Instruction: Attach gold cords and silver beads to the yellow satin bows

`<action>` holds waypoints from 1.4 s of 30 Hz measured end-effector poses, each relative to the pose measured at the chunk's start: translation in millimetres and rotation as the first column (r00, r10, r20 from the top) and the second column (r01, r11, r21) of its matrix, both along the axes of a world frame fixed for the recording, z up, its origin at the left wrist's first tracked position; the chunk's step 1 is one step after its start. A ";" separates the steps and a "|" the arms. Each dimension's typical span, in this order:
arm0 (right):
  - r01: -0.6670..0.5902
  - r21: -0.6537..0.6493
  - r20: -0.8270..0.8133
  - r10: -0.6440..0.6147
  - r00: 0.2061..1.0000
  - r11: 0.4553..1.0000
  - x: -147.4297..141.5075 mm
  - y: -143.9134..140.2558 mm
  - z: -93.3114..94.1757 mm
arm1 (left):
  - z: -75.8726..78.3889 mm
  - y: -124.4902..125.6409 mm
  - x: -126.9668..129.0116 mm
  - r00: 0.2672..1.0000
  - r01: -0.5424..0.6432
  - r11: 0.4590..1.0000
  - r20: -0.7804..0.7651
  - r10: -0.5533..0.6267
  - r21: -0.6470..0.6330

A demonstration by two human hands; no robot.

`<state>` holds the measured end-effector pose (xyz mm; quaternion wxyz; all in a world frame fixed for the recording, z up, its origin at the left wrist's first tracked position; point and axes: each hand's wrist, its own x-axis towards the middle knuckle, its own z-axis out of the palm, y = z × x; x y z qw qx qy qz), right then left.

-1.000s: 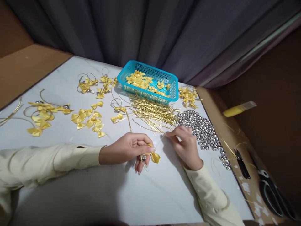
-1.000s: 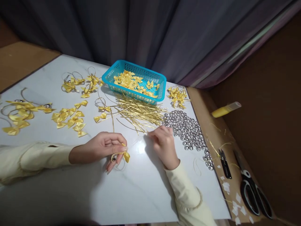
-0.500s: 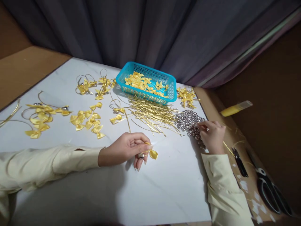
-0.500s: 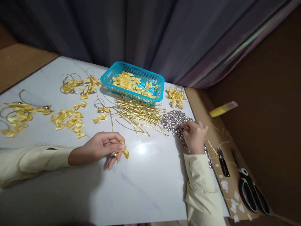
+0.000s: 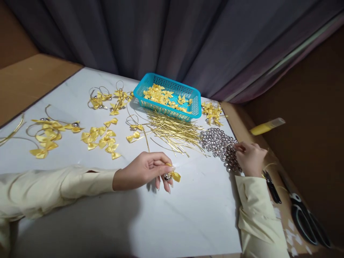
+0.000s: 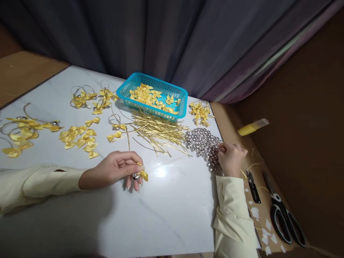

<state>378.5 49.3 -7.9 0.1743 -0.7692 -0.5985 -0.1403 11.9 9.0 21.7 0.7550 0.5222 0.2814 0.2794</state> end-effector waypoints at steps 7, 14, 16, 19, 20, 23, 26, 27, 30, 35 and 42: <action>-0.001 -0.010 -0.006 0.001 1.000 1.000 2.6 -0.9 0.2 | 0.9 0.8 -2.3 1.000 0.000 1.000 0.012 0.000 0.007; 0.009 -0.021 -0.002 -0.009 1.000 1.000 5.0 -1.0 0.4 | 0.1 1.5 -4.4 0.999 -0.006 0.999 0.052 0.008 -0.036; 0.010 -0.027 0.003 -0.010 1.000 1.000 5.3 -1.3 0.5 | 0.3 1.5 -4.3 0.998 -0.012 0.999 0.066 0.015 -0.045; 0.009 -0.034 0.012 -0.008 1.000 0.999 5.3 -1.8 1.1 | 1.0 1.4 -3.8 0.996 -0.021 0.999 0.080 0.025 -0.042; 0.007 -0.035 0.016 -0.006 1.000 0.999 5.2 -2.0 1.4 | 1.3 1.6 -3.6 0.996 -0.022 0.999 0.084 0.026 -0.043; -0.002 -0.034 0.027 0.003 1.000 0.999 5.0 -2.7 2.2 | 1.7 3.3 -2.5 0.996 -0.016 0.997 0.090 0.023 -0.075; -0.011 -0.032 0.038 0.013 0.999 0.999 4.8 -3.1 2.4 | 0.4 6.5 -0.7 0.995 -0.004 0.989 0.097 0.019 -0.149; -0.015 -0.032 0.040 0.016 0.999 0.999 4.7 -3.3 2.4 | -0.3 7.5 -0.1 0.995 -0.001 0.984 0.102 0.019 -0.176; -0.026 -0.033 0.044 0.028 0.999 0.999 4.3 -3.8 2.1 | -2.1 9.5 0.8 0.993 -0.002 0.969 0.118 0.032 -0.248; -0.029 -0.031 0.046 0.030 0.999 0.999 3.1 -4.5 2.2 | -1.3 9.2 0.2 0.993 -0.008 0.957 0.111 0.042 -0.290; -0.029 -0.041 0.048 0.031 0.998 0.999 2.7 -5.1 1.7 | 0.6 9.3 -0.3 0.995 0.039 0.950 0.095 -0.010 -0.309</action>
